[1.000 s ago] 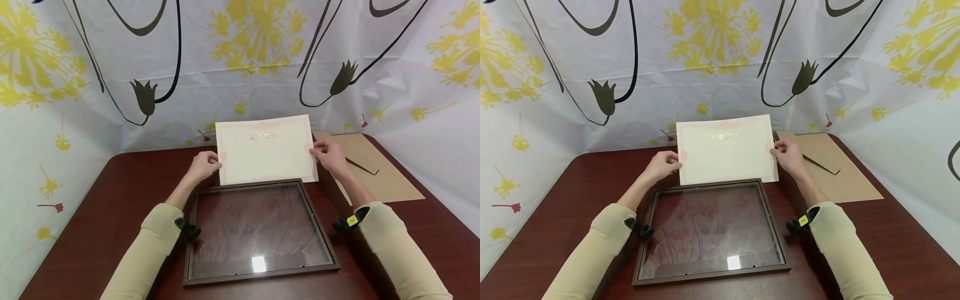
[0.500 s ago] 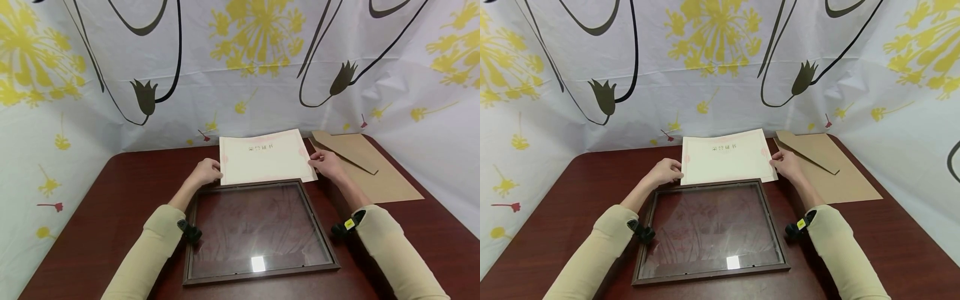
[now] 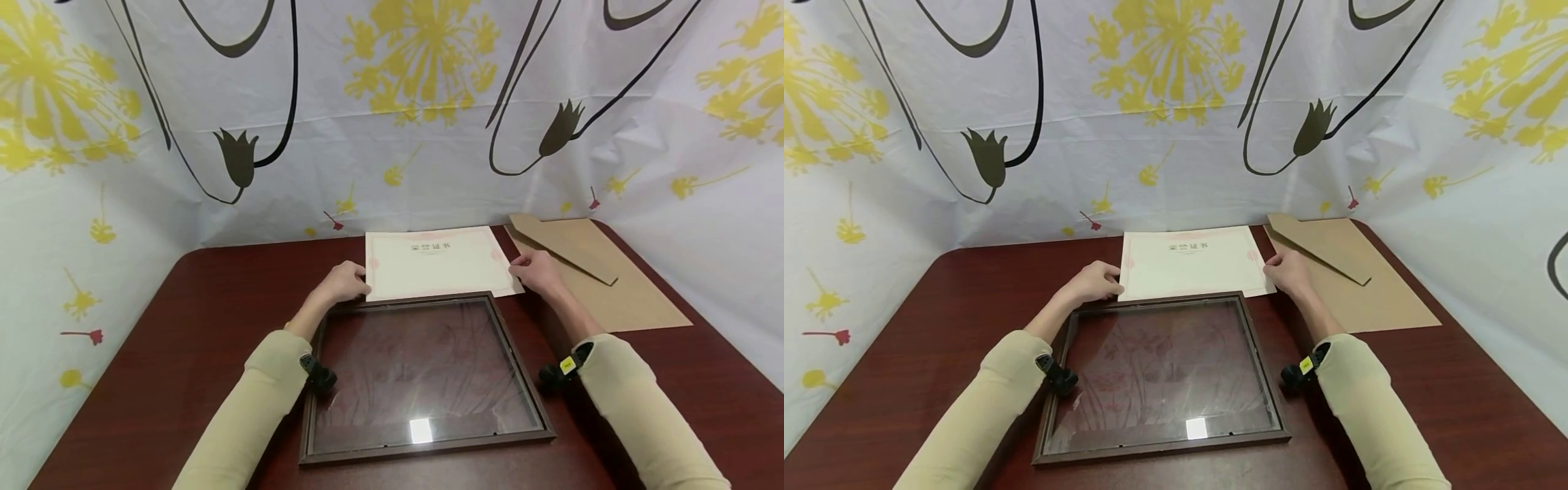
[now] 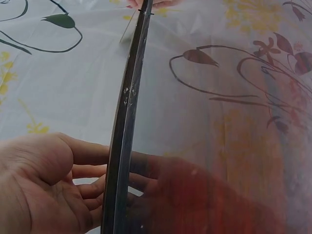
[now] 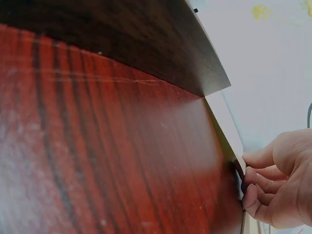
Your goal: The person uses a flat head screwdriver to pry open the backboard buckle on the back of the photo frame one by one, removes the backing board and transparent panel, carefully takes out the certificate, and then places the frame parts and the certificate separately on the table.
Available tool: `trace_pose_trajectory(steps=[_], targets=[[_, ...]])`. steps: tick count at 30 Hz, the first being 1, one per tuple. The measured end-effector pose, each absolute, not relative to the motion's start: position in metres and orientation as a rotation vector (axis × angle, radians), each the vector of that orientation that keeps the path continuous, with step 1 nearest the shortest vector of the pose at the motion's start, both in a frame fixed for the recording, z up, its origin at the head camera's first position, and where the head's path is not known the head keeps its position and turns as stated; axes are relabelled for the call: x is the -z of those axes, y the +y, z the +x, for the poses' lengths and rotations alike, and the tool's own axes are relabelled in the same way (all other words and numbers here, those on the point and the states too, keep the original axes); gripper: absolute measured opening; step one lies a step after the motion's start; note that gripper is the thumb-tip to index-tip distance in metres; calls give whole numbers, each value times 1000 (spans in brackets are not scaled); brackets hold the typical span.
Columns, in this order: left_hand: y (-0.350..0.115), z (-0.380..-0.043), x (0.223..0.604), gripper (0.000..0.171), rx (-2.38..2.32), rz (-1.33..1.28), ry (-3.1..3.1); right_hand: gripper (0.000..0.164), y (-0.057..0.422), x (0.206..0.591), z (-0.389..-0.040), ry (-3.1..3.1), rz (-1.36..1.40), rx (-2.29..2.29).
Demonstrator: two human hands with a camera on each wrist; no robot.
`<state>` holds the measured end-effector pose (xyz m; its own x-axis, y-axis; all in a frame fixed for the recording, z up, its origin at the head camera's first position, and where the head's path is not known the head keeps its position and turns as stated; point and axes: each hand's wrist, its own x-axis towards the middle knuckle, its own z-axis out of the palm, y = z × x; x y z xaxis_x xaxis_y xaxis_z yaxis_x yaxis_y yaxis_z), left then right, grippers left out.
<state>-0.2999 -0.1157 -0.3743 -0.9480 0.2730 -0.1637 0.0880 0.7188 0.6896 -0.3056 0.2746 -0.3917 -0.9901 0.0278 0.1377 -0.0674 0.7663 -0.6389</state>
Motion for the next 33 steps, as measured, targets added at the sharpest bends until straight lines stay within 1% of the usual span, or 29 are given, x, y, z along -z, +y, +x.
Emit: trace_pose_trajectory(steps=[2,4,12,18,24,27,33], targets=[[-115,-299,375,47,-1066,295,2661,23,275,391,-304,-2829,12,-985],[-116,-298,375,48,-1088,286,2654,23,276,391,-303,-2826,1,-964],[-129,-289,372,36,-1227,283,2663,22,279,393,-298,-2788,15,-992],[-139,-281,367,35,-1261,282,2742,24,282,391,-293,-2794,72,-1019],[-151,-263,359,36,-1332,249,2764,29,283,383,-285,-2825,91,-1115],[-155,-253,354,36,-1358,251,2768,29,280,378,-279,-2831,141,-1149],[-162,-237,350,37,-1304,263,2816,22,269,374,-268,-2838,312,-1228]])
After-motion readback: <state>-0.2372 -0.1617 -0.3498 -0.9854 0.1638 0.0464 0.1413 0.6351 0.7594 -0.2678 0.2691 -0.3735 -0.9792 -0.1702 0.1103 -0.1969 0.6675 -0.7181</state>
